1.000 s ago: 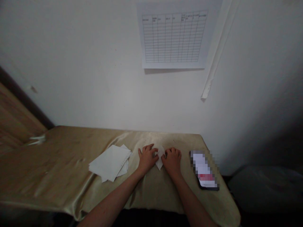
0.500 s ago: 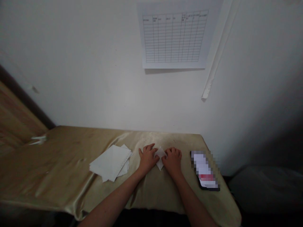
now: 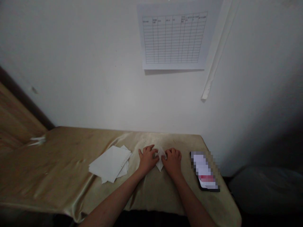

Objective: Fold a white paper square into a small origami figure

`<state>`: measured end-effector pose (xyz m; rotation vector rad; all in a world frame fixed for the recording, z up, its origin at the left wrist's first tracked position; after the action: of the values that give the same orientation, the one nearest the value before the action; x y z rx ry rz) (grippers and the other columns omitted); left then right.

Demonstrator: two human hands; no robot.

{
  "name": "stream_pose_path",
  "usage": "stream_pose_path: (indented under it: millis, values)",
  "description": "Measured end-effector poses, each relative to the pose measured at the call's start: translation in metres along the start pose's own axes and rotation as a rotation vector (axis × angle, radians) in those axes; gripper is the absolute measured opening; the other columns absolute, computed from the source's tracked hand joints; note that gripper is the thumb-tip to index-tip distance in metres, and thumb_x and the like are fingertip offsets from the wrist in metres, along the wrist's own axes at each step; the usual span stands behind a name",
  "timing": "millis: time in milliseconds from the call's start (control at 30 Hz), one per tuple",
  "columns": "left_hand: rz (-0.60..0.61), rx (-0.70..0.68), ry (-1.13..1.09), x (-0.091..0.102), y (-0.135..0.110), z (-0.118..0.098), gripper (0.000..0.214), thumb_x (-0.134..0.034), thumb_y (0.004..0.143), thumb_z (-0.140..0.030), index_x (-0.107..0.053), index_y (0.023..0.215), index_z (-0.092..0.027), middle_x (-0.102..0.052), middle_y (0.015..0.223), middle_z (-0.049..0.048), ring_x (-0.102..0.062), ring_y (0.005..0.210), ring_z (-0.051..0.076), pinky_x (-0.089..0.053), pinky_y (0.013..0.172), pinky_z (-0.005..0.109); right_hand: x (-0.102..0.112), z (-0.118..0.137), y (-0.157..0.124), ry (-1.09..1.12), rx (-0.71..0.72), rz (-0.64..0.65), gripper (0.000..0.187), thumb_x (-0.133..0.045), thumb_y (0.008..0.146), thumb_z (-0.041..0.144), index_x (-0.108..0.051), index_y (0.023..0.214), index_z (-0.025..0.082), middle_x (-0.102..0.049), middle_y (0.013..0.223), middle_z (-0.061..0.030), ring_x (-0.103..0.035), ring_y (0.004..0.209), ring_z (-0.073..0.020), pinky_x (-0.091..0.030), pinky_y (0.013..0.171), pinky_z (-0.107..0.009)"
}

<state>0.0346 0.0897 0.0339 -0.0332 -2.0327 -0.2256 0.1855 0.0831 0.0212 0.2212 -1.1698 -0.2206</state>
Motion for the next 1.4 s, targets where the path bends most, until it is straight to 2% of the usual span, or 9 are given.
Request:
stream_pose_path:
  millis: [400,600,733,867,1100,1400]
  values:
    - [-0.017,-0.010,0.023,-0.002,0.001,0.001,0.037,-0.061,0.079,-0.031,-0.068,0.115,-0.031,-0.049,0.147,0.0035,-0.038,0.135,0.032,-0.006,0.113,0.073,-0.004,-0.004,0.001,0.069,0.012,-0.002,0.020,-0.059,0.079,0.025,-0.070,0.096,0.022,-0.064,0.107,-0.0103,-0.049,0.108,-0.0287,-0.031,0.102,-0.045]
    - [-0.001,-0.032,0.033,-0.001,0.003,0.006,0.035,-0.061,0.082,-0.034,-0.069,0.116,-0.032,-0.047,0.148,0.0039,-0.038,0.136,0.032,-0.006,0.113,0.073,-0.005,-0.015,0.004,0.306,0.072,0.009,0.022,-0.060,0.080,0.030,-0.071,0.098,0.024,-0.063,0.110,-0.0085,-0.050,0.111,-0.0271,-0.035,0.103,-0.044]
    - [0.014,-0.040,0.027,-0.001,0.004,0.009,0.034,-0.061,0.083,-0.035,-0.069,0.116,-0.034,-0.046,0.150,0.0027,-0.036,0.137,0.032,-0.004,0.114,0.072,-0.005,-0.021,0.004,0.483,0.156,0.084,0.032,-0.059,0.074,0.022,-0.069,0.105,0.024,-0.062,0.116,-0.0074,-0.049,0.117,-0.0255,-0.038,0.104,-0.041]
    - [0.012,-0.039,0.015,-0.002,0.005,0.011,0.033,-0.063,0.082,-0.036,-0.070,0.115,-0.034,-0.046,0.149,0.0025,-0.036,0.137,0.032,-0.003,0.114,0.071,-0.004,-0.026,0.004,0.573,0.193,0.131,0.035,-0.062,0.074,0.024,-0.068,0.108,0.024,-0.060,0.119,-0.0070,-0.048,0.119,-0.0249,-0.037,0.107,-0.041]
    - [0.018,-0.054,0.009,-0.001,0.005,0.011,0.034,-0.064,0.081,-0.037,-0.069,0.115,-0.036,-0.046,0.149,0.0026,-0.037,0.137,0.031,-0.003,0.114,0.071,-0.001,-0.024,0.005,0.540,0.190,0.118,0.029,-0.065,0.078,0.033,-0.069,0.105,0.023,-0.063,0.117,-0.0081,-0.050,0.117,-0.0260,-0.038,0.106,-0.043]
    - [0.108,-0.114,0.009,0.000,0.006,0.016,0.042,-0.069,0.078,-0.045,-0.068,0.119,-0.038,-0.045,0.150,0.0020,-0.034,0.140,0.031,-0.005,0.116,0.067,0.003,-0.016,0.003,0.415,0.168,0.081,0.023,-0.065,0.080,0.030,-0.070,0.101,0.023,-0.064,0.114,-0.0084,-0.052,0.114,-0.0254,-0.041,0.102,-0.041]
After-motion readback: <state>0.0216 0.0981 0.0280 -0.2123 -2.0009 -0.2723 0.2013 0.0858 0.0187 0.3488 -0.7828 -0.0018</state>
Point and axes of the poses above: each hand's wrist, its own y-axis towards the middle knuckle, its own x-axis out of the back of the hand, z = x × y, the point moved 7 cm from there along y, towards the middle knuckle
